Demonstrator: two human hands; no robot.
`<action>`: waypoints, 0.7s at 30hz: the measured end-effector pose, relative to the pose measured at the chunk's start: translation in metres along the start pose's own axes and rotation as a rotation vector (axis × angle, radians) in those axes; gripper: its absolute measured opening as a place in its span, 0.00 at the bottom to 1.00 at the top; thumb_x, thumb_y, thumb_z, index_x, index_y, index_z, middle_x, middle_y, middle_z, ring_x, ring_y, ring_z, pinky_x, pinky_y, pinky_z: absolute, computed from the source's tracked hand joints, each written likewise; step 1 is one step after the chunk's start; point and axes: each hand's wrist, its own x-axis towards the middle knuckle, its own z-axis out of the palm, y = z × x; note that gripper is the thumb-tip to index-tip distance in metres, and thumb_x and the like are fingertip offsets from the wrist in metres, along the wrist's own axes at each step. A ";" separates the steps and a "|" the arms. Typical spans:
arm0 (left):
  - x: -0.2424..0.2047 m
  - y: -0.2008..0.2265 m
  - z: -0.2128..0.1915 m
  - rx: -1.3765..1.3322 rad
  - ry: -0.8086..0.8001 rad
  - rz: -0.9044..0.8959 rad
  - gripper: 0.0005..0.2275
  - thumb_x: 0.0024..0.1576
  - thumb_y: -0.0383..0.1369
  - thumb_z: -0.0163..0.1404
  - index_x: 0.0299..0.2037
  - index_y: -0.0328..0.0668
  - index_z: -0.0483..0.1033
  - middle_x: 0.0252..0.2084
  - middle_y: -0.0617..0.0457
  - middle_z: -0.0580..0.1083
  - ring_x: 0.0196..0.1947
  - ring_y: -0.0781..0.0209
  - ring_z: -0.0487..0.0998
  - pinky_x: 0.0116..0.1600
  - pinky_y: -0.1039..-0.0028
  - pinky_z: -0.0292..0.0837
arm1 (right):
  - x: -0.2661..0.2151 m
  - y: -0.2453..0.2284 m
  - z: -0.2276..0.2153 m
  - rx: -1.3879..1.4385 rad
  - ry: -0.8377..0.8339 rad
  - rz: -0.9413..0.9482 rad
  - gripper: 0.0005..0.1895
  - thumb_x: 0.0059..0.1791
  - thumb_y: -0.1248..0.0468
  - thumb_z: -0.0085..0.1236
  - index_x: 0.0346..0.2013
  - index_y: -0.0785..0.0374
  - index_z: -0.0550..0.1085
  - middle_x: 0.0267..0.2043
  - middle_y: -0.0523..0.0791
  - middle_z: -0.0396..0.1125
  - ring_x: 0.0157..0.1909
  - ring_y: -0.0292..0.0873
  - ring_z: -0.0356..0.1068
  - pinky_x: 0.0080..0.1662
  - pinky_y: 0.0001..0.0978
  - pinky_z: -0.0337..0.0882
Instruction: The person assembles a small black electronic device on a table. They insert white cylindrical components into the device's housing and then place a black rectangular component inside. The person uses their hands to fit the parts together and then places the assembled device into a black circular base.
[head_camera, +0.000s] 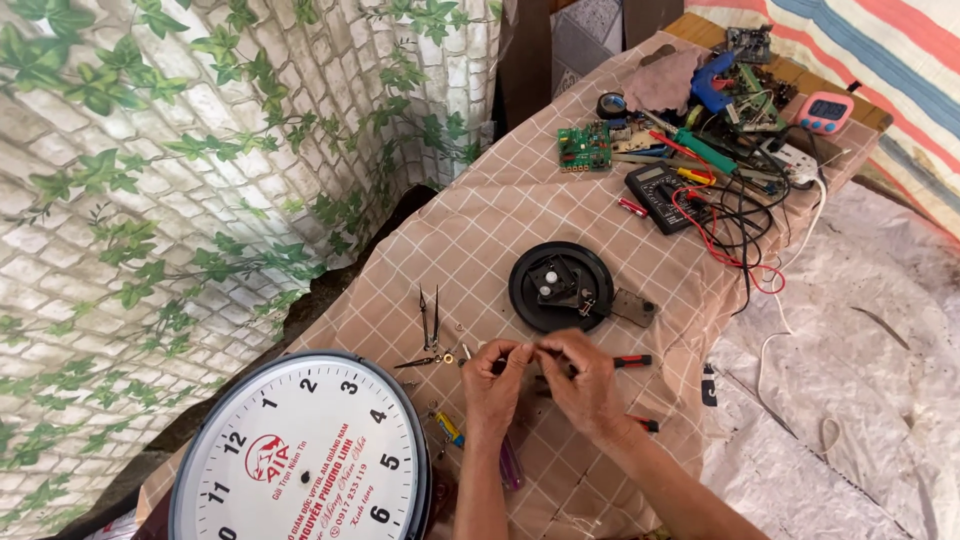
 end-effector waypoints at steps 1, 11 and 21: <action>0.002 -0.006 -0.002 0.002 0.000 -0.001 0.09 0.58 0.35 0.63 0.27 0.43 0.85 0.23 0.50 0.77 0.28 0.70 0.70 0.33 0.76 0.70 | 0.009 0.013 -0.001 0.002 0.000 0.002 0.03 0.49 0.68 0.65 0.37 0.59 0.80 0.32 0.48 0.75 0.33 0.48 0.78 0.35 0.41 0.77; 0.002 -0.015 -0.004 0.207 0.117 0.042 0.09 0.57 0.36 0.63 0.28 0.43 0.83 0.23 0.46 0.72 0.24 0.61 0.72 0.30 0.71 0.67 | 0.090 0.068 -0.009 -0.538 -0.164 -0.237 0.04 0.48 0.67 0.64 0.35 0.52 0.80 0.35 0.43 0.65 0.37 0.49 0.71 0.39 0.40 0.70; -0.001 -0.011 -0.004 0.215 0.119 0.040 0.09 0.59 0.35 0.61 0.29 0.42 0.82 0.24 0.44 0.71 0.24 0.57 0.72 0.31 0.69 0.66 | 0.096 0.067 -0.002 -0.621 -0.244 -0.169 0.02 0.46 0.64 0.65 0.31 0.52 0.79 0.34 0.42 0.64 0.39 0.50 0.71 0.42 0.42 0.68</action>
